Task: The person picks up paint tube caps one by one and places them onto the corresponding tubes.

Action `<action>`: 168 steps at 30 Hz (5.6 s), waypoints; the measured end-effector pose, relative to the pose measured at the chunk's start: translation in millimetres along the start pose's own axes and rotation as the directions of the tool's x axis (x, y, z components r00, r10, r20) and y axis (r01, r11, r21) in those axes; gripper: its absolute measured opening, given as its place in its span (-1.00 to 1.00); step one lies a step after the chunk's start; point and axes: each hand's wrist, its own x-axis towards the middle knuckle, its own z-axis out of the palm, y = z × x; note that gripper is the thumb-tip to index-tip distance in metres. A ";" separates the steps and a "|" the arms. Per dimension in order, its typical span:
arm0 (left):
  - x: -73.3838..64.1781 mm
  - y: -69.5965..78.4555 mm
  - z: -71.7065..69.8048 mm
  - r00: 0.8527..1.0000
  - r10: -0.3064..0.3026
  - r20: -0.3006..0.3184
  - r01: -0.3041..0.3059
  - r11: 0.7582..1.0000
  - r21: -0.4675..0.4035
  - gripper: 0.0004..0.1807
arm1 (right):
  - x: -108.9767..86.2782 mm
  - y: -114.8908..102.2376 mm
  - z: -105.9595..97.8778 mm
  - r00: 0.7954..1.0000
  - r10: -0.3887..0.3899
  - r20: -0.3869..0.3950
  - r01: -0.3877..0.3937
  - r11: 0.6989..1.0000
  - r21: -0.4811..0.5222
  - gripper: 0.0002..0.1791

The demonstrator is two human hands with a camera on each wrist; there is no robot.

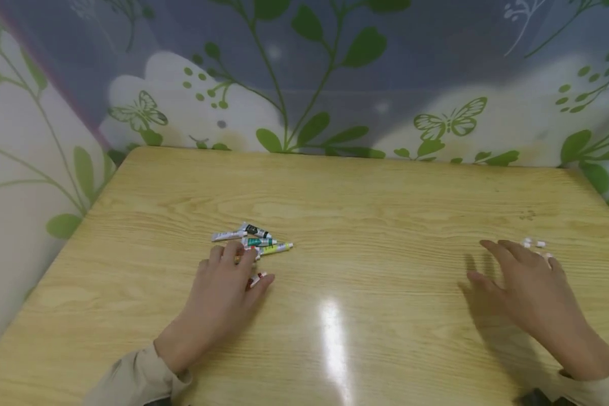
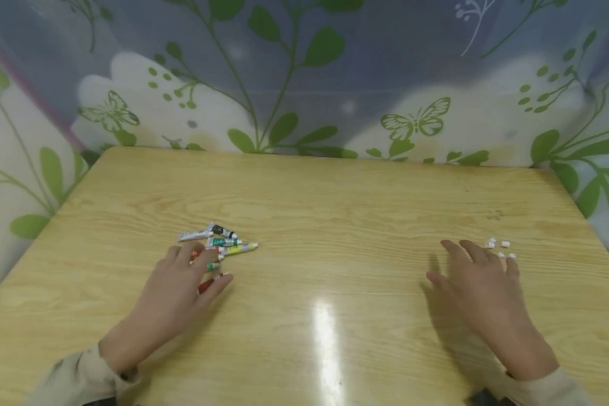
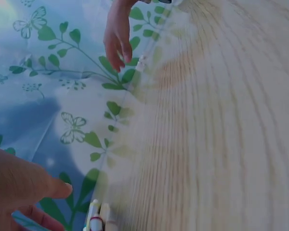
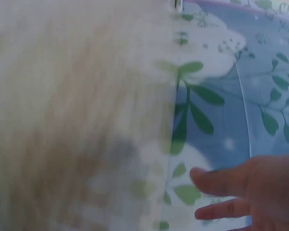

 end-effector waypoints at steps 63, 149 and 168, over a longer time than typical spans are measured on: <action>-5.7 -9.6 13.5 0.989 0.139 -0.053 -0.143 0.987 -0.079 -0.79 | 25.6 69.8 7.3 0.990 0.083 0.115 -0.088 0.995 0.041 -0.83; 26.2 111.0 -61.0 0.783 0.546 -0.297 -0.609 0.769 -0.193 -0.87 | 12.0 -124.8 -48.4 0.748 -0.177 -0.640 0.664 0.221 0.715 -0.84; 24.4 112.3 -61.7 0.786 0.552 -0.277 -0.608 0.770 -0.191 -0.86 | 12.9 -124.5 -46.8 0.744 -0.171 -0.646 0.661 0.326 0.676 -0.80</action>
